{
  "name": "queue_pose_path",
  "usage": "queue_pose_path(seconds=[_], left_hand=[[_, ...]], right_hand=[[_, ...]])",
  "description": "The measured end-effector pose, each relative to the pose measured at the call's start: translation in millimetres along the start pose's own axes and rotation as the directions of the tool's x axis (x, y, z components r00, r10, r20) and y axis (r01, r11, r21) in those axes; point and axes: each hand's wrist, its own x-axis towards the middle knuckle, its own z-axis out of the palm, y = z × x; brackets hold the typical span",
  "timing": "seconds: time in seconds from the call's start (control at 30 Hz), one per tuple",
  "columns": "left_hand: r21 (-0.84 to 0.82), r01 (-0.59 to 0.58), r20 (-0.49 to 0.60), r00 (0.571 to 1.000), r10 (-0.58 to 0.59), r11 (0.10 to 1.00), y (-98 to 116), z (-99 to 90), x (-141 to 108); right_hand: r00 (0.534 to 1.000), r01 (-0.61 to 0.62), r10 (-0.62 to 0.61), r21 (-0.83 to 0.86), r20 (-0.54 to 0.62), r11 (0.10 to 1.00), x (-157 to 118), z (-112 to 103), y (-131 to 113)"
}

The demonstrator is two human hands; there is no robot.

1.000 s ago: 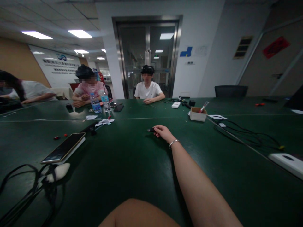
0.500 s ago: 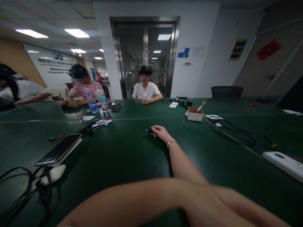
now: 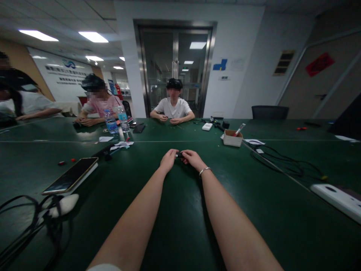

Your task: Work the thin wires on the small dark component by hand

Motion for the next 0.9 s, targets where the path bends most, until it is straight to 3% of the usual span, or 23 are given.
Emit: queue_pose_path(seconds=[0.17,0.4,0.57,0.9], left_hand=[[0.067,-0.11,0.087,0.991,0.104,0.992,-1,-1.0,-4],[0.0,-0.152,0.015,0.988,0.152,0.988,-5,-7.3,2],[-0.133,-0.113,0.001,0.993,0.114,0.985,-15,-10.5,10],[-0.332,-0.061,0.091,0.991,0.096,0.941,-9,-17.5,8]], right_hand=[[1.0,0.013,-0.013,0.014,0.007,1.0,0,0,0],[0.998,0.053,-0.054,0.01,0.022,0.999,2,-1,6],[0.995,0.093,-0.093,-0.004,0.032,0.996,2,-2,7],[1.0,0.01,-0.01,-0.001,-0.012,1.0,0,-1,1]])
